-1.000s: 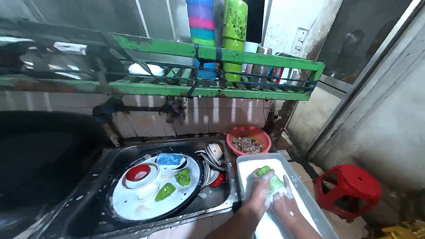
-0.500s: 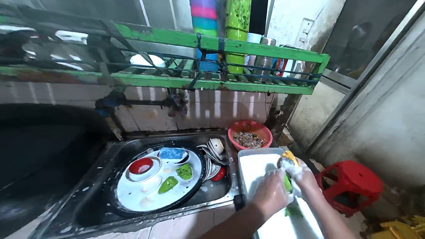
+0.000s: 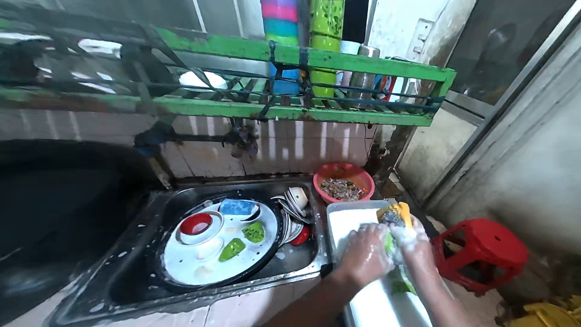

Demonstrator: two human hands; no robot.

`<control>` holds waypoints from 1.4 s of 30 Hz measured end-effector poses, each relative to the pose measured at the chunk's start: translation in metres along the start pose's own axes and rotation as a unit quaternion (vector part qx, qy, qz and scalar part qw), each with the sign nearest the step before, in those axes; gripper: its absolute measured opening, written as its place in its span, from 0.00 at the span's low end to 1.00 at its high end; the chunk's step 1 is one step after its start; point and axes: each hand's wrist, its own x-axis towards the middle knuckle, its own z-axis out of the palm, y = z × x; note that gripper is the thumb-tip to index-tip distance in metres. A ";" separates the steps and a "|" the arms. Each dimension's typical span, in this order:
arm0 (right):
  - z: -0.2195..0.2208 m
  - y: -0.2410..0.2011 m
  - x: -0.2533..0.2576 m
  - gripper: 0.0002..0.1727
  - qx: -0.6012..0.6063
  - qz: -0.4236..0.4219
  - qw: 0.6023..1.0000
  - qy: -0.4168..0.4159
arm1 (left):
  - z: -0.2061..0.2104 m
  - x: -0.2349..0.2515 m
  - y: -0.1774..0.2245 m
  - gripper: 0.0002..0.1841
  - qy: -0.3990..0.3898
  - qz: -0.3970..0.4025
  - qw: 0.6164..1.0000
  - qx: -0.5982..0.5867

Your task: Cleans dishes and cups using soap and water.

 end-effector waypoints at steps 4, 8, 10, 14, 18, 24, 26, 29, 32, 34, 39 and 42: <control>0.000 0.007 -0.029 0.31 -0.077 -0.109 0.990 -0.049 | -0.026 0.003 -0.056 0.31 0.167 -0.049 0.984 -0.032; -0.042 0.062 -0.030 0.32 -0.050 -0.048 0.998 -0.006 | -0.086 -0.021 -0.137 0.39 0.251 -0.183 0.949 0.054; -0.062 0.078 -0.037 0.35 -0.025 -0.013 0.999 0.042 | -0.105 -0.037 -0.173 0.34 0.260 -0.242 0.930 0.095; -0.063 0.102 -0.055 0.35 0.026 -0.077 0.989 0.124 | -0.088 -0.010 -0.138 0.28 0.208 -0.129 0.959 0.142; -0.059 0.103 -0.054 0.37 0.065 -0.060 0.986 0.143 | 0.014 0.032 -0.057 0.30 -0.056 0.185 0.969 0.155; -0.063 0.109 -0.046 0.38 0.082 0.014 0.989 0.121 | 0.089 0.084 -0.025 0.40 -0.259 0.339 0.873 0.238; -0.064 0.108 -0.043 0.38 0.091 0.038 0.989 0.113 | 0.090 0.093 -0.023 0.37 -0.264 0.342 0.863 0.260; -0.067 0.105 -0.044 0.36 0.068 0.043 0.993 0.087 | 0.082 0.098 -0.023 0.39 -0.275 0.283 0.881 0.263; -0.067 0.108 -0.046 0.36 0.010 -0.004 0.999 0.050 | 0.070 0.094 -0.033 0.42 -0.283 0.153 0.922 0.215; -0.062 0.113 -0.045 0.31 -0.079 -0.064 0.995 0.003 | 0.060 0.089 -0.038 0.44 -0.273 0.060 0.942 0.184; -0.051 0.094 -0.032 0.34 -0.343 0.032 0.900 -0.266 | 0.029 0.078 -0.052 0.40 -0.210 -0.156 0.960 -0.101; -0.042 0.092 -0.024 0.52 -0.196 0.040 0.935 -0.292 | 0.019 0.051 -0.058 0.34 -0.162 -0.172 0.882 -0.409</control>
